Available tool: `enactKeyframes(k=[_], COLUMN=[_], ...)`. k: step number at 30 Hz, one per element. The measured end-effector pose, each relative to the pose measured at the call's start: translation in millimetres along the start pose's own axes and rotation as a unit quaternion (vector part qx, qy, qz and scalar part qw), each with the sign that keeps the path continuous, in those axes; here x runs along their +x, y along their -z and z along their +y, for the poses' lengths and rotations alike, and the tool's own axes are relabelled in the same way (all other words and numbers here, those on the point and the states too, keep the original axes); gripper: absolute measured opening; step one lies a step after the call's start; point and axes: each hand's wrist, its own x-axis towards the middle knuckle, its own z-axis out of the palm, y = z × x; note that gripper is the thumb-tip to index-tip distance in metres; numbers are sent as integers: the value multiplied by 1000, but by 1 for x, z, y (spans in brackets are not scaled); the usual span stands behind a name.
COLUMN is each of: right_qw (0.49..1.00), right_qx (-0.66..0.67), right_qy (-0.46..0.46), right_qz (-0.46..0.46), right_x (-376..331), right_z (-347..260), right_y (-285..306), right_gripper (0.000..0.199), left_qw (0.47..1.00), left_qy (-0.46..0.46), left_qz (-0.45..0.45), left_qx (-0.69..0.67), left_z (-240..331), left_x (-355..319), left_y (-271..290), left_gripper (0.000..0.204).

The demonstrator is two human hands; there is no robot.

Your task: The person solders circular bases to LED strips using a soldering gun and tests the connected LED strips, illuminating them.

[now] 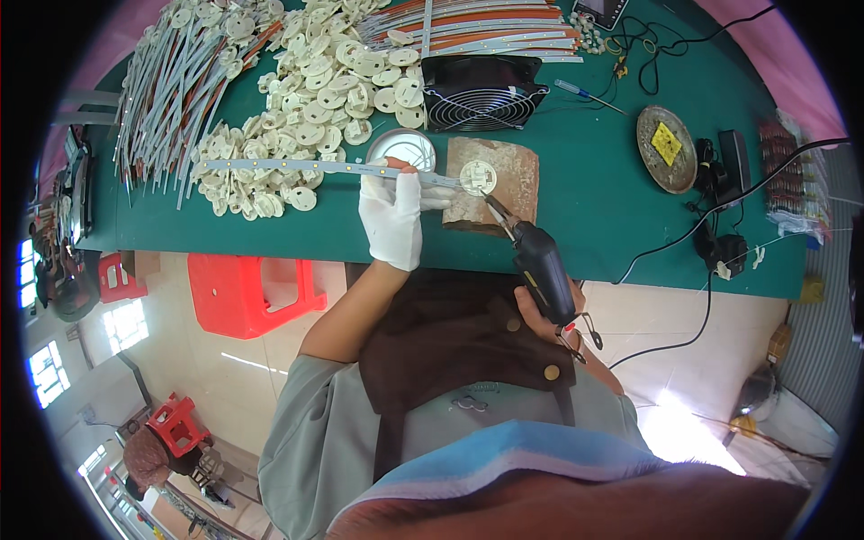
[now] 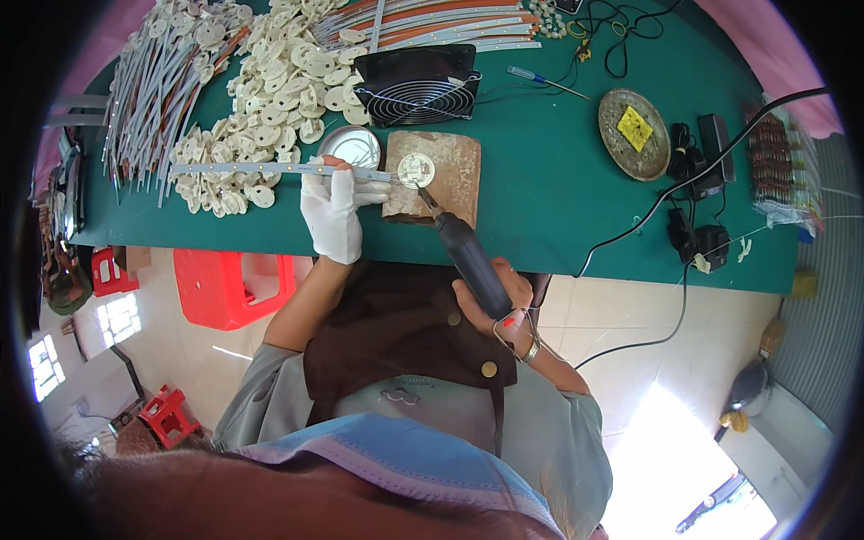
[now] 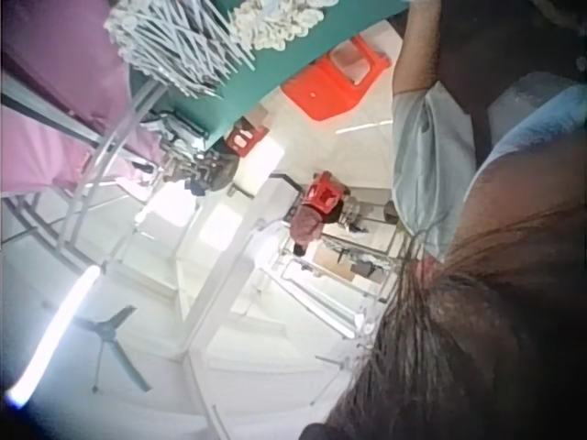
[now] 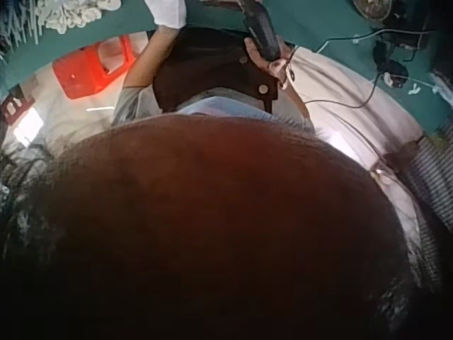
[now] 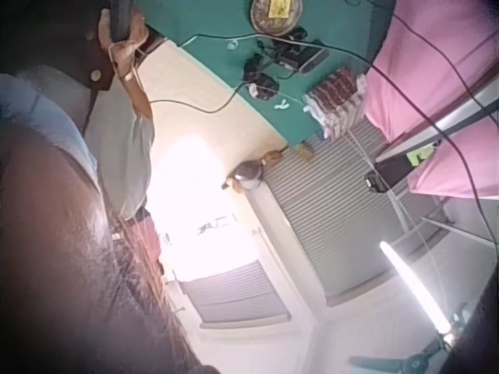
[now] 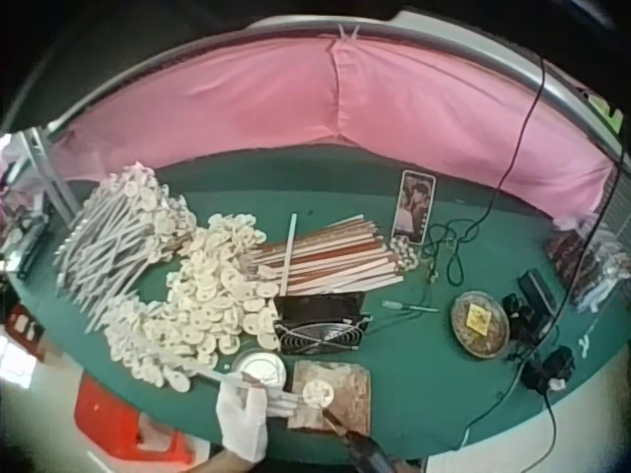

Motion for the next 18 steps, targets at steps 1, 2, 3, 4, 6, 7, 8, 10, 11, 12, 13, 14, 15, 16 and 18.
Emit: enactKeyframes(k=[1,2,3,4,6,7,8,10,11,12,13,14,15,16,18], right_qw=[1000,1000,1000,1000,999,999,1000,1000,1000,1000,1000,1000,1000,1000,999], right_qx=[0,8,16,15,14,14,20,26,14,2,2,-2,-6,-5,-19], right_qy=[0,-8,-16,-16,-27,-27,-21,-14,-12,-10,-10,-8,-6,-6,-21], right_qz=[-1,-8,-16,-16,-14,-14,-8,-3,-6,-8,-8,-6,-4,-4,-29], right_x=[0,-1,-2,-2,-3,-3,-3,-4,-4,-5,-5,-5,-5,-5,-5], right_z=[0,1,1,1,1,2,3,3,4,4,4,4,4,3,2], right_y=[0,1,2,1,1,0,0,0,0,1,1,1,0,1,3], right_gripper=[38,38,38,38,37,37,37,37,37,38,38,38,38,38,39], left_qw=[1000,1000,1000,1000,1000,1000,1000,1000,1000,1000,1000,1000,1000,1000,1000], left_qy=[0,0,-2,-4,-2,-1,-1,2,2,0,-3,-3,-7,-10,-10], left_qz=[10,10,8,7,6,5,5,7,6,7,7,7,11,15,12], left_qx=[8,7,-2,-11,-13,-14,-14,-9,-9,-12,-14,-14,-16,-17,-20], left_z=[-1,-1,-1,0,0,0,1,3,3,3,3,2,1,0,0], left_x=[0,0,0,0,0,0,-1,-1,-1,-1,-1,-1,-2,-2,-1], left_y=[0,0,-1,-1,-2,-2,-2,-1,-1,-2,-2,-1,0,0,-1], left_gripper=[13,13,13,13,13,13,13,12,12,12,11,11,11,10,10])
